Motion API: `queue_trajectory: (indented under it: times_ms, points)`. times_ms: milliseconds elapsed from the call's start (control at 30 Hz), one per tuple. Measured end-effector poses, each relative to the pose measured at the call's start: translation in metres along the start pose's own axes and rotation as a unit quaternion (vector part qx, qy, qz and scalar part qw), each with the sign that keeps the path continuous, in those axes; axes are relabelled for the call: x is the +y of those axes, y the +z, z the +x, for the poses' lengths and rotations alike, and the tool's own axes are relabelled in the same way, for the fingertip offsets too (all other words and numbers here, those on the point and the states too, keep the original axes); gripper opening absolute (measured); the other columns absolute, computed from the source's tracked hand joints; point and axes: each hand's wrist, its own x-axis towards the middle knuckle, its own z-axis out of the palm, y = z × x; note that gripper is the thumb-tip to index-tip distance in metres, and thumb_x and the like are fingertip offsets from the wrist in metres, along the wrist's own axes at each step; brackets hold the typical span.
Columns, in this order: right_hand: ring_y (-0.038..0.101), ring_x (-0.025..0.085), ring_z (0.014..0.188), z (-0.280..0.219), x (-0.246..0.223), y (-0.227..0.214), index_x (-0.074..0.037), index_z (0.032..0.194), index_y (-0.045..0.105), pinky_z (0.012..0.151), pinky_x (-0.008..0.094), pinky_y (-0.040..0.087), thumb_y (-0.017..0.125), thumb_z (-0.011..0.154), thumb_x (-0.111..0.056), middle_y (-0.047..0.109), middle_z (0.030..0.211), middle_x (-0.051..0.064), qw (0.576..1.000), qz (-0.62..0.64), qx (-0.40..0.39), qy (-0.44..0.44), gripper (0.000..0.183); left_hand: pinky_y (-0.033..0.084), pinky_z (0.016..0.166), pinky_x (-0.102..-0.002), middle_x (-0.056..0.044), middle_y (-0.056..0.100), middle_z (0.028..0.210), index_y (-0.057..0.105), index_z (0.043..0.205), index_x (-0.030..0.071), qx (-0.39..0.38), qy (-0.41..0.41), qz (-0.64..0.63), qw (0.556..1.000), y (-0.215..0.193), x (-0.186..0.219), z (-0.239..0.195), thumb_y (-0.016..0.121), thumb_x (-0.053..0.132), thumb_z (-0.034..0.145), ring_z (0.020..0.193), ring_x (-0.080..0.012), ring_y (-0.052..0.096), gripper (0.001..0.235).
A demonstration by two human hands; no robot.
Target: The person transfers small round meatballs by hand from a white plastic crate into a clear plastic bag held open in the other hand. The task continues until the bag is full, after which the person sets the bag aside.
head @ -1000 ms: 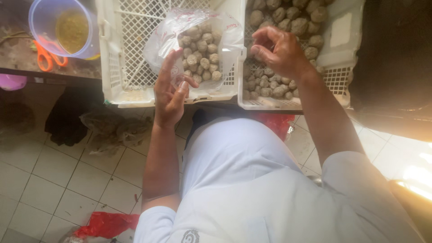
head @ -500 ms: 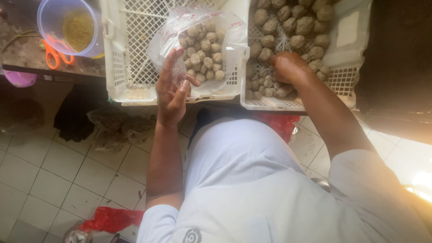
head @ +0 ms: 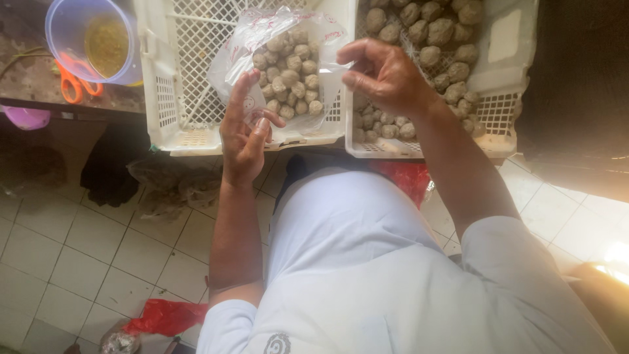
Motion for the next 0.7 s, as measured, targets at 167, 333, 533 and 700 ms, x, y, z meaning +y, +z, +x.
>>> queue_trajectory:
  times_ms: [167, 333, 533, 700]
  points:
    - [0.07, 0.027, 0.102, 0.0, 0.02, -0.02, -0.005, 0.119, 0.068, 0.093, 0.044, 0.057, 0.068, 0.101, -0.026, 0.073, 0.114, 0.014, 0.912, -0.325, -0.082, 0.235, 0.028, 0.055, 0.064, -0.021, -0.02, 0.044, 0.165, 0.032, 0.165, 0.005, 0.011, -0.002, -0.019, 1.0, -0.001, 0.002, -0.001, 0.049, -0.01, 0.09, 0.092, -0.0162, 0.072, 0.078]
    - [0.066, 0.04, 0.105, -0.003, 0.084, -0.005, -0.007, 0.122, 0.067, 0.091, 0.049, 0.054, 0.073, 0.091, -0.025, 0.069, 0.114, 0.023, 0.827, -0.462, -0.166, 0.273, 0.037, 0.055, 0.064, -0.021, -0.019, 0.044, 0.162, 0.032, 0.165, 0.004, 0.008, 0.004, -0.024, 1.0, -0.002, 0.001, 0.0, 0.05, -0.009, 0.092, 0.092, -0.0154, 0.072, 0.076]
    - [0.07, 0.04, 0.104, 0.003, 0.131, -0.004, -0.006, 0.123, 0.069, 0.089, 0.046, 0.058, 0.065, 0.088, -0.007, 0.072, 0.112, 0.025, 0.78, -0.534, -0.192, 0.265, 0.035, 0.061, 0.076, -0.026, -0.017, 0.044, 0.162, 0.033, 0.166, 0.004, 0.002, 0.013, -0.032, 0.999, 0.0, -0.001, 0.006, 0.052, -0.007, 0.095, 0.086, -0.0099, 0.065, 0.074]
    - [0.067, 0.04, 0.101, -0.01, 0.131, 0.001, -0.011, 0.12, 0.072, 0.085, 0.046, 0.058, 0.066, 0.084, -0.006, 0.066, 0.114, 0.027, 0.804, -0.504, -0.202, 0.244, 0.037, 0.064, 0.086, -0.031, -0.016, 0.04, 0.163, 0.033, 0.165, 0.005, 0.005, 0.025, -0.058, 0.998, 0.0, 0.0, 0.004, 0.05, -0.005, 0.097, 0.111, -0.0153, 0.066, 0.071]
